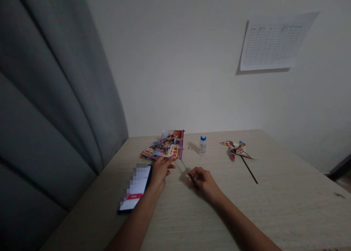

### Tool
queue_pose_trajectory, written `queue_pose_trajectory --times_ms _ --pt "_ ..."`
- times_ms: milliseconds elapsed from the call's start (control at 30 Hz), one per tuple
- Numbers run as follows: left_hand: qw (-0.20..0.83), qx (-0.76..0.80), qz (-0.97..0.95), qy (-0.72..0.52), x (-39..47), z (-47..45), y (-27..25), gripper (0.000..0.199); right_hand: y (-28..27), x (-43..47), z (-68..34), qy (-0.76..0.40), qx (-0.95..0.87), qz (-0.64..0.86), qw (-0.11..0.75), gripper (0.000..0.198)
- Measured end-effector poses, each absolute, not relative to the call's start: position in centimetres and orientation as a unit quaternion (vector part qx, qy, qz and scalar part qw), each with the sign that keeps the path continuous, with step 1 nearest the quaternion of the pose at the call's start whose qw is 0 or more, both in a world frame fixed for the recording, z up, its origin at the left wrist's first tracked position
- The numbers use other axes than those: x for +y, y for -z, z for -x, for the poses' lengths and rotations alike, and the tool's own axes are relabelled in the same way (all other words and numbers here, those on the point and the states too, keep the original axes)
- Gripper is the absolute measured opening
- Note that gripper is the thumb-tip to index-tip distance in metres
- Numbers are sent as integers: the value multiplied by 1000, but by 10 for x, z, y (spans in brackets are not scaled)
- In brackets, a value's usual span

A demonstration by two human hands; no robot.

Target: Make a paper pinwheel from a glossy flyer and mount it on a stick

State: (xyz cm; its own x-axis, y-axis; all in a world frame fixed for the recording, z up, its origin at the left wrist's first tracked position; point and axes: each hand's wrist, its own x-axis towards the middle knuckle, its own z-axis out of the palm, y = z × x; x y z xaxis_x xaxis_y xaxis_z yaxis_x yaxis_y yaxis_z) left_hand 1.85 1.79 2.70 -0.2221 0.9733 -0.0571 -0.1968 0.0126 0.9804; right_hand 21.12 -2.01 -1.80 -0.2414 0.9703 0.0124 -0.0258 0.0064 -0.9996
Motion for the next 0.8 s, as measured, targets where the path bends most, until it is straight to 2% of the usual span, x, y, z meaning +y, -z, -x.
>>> queue_pose_trajectory --times_ms 800 --pt "503 512 -370 -590 19 -18 -27 34 23 -17 -212 -559 -561 421 442 37"
